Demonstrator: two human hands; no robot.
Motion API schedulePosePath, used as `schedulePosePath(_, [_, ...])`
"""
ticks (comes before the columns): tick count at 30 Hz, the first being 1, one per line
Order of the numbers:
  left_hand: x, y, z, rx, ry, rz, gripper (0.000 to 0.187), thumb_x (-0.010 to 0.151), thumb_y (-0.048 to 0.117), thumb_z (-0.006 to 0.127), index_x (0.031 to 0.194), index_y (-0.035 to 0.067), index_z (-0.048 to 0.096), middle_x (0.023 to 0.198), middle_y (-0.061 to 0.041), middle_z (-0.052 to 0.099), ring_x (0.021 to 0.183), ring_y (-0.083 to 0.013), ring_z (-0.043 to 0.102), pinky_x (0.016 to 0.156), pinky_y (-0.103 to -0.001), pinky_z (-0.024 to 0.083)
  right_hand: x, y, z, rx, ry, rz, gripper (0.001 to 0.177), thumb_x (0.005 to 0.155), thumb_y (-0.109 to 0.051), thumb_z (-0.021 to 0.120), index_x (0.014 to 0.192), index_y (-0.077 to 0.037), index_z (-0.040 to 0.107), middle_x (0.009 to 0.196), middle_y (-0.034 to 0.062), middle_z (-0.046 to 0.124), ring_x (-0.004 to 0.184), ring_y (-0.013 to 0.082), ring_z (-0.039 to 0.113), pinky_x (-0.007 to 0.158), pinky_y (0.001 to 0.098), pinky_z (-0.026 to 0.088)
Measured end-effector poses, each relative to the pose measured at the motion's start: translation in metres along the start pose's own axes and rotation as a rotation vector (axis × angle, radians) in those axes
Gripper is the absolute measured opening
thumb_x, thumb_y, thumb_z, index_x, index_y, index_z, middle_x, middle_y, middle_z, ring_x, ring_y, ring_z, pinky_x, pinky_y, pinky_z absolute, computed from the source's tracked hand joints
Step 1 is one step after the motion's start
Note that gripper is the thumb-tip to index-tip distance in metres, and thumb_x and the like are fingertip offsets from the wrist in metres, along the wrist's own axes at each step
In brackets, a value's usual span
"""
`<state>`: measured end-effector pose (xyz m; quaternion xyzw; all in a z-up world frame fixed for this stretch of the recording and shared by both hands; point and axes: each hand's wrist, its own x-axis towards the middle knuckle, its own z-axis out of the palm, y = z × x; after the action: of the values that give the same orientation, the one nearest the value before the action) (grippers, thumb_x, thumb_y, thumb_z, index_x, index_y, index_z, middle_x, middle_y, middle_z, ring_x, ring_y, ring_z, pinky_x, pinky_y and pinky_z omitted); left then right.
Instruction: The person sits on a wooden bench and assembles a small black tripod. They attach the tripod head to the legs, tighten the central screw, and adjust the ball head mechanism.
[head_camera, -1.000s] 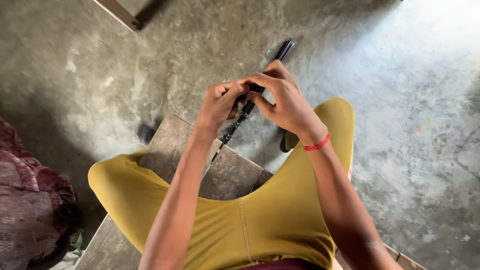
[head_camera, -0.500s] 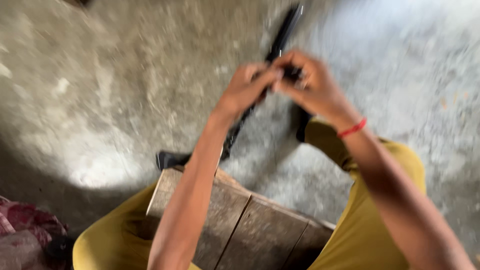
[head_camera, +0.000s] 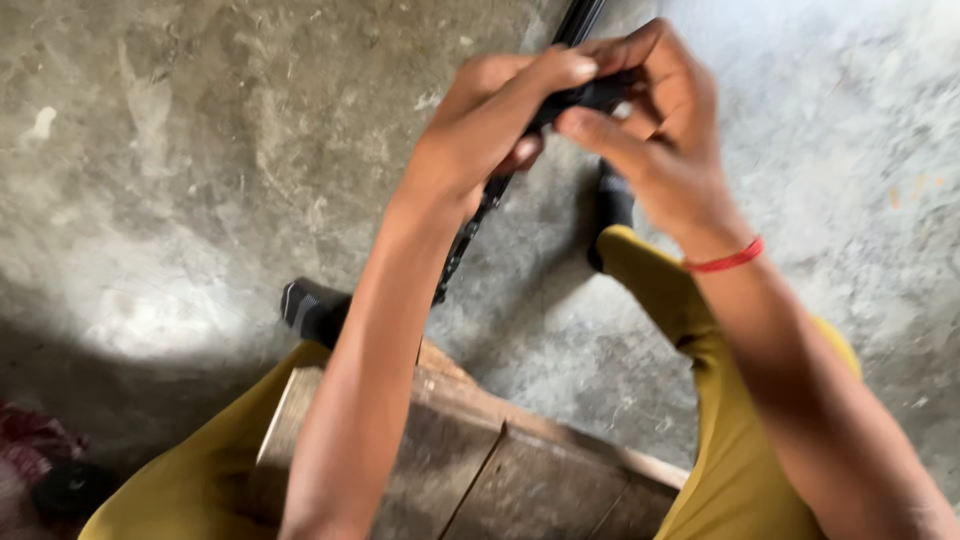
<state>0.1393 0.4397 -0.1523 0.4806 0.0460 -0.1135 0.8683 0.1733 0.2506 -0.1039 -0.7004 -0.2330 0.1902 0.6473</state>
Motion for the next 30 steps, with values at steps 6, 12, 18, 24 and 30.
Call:
schedulePosePath(6, [-0.013,0.014,0.004,-0.265,0.163,-0.137,0.030,0.093,0.032,0.071,0.074,0.010,0.063,0.060,0.006,0.051,0.045,-0.0038,0.041,0.038,-0.023,0.026,0.007,0.008,0.018,-0.103,-0.028,-0.059,0.025,0.108,-0.002,0.075,0.114,-0.001,0.050,0.126,0.0085,0.064,0.109,0.0095,0.066,0.092,0.0245,0.062])
schedulePosePath(12, [-0.017,0.013,0.001,-0.268,0.229,-0.145,0.031,0.094,0.036,0.063,0.080,0.009,0.063,0.061,0.004,0.053,0.045,-0.0047,0.045,0.038,-0.024,0.029,0.004,0.016,0.026,-0.237,0.000,-0.106,0.027,0.109,0.011,0.074,0.118,-0.001,0.051,0.136,0.0080,0.059,0.117,0.0105,0.064,0.096,0.0258,0.064])
schedulePosePath(18, [-0.018,0.008,-0.001,-0.176,0.226,-0.108,0.033,0.095,0.036,0.062,0.076,0.010,0.058,0.062,0.003,0.053,0.046,-0.0050,0.043,0.038,-0.024,0.027,0.001,0.009,0.030,-0.507,0.029,-0.225,0.027,0.101,0.018,0.072,0.118,0.001,0.058,0.145,0.0119,0.047,0.129,0.0202,0.060,0.099,0.0300,0.061])
schedulePosePath(24, [-0.017,0.004,-0.002,-0.065,0.321,-0.149,0.035,0.096,0.037,0.052,0.074,0.010,0.059,0.052,0.003,0.047,0.042,-0.0061,0.042,0.037,-0.025,0.031,-0.001,0.012,0.030,-0.736,0.061,-0.346,0.032,0.100,0.013,0.083,0.117,-0.003,0.060,0.139,0.0106,0.053,0.121,0.0204,0.066,0.096,0.0301,0.061])
schedulePosePath(30, [-0.014,-0.003,-0.009,0.047,0.322,-0.033,0.034,0.096,0.026,0.049,0.101,0.001,0.072,0.060,-0.001,0.059,0.048,-0.0087,0.055,0.044,-0.027,0.044,0.002,0.007,0.030,-0.716,0.027,-0.416,0.047,0.098,0.008,0.085,0.133,0.000,0.055,0.143,0.0143,0.051,0.128,0.0290,0.062,0.098,0.0349,0.060])
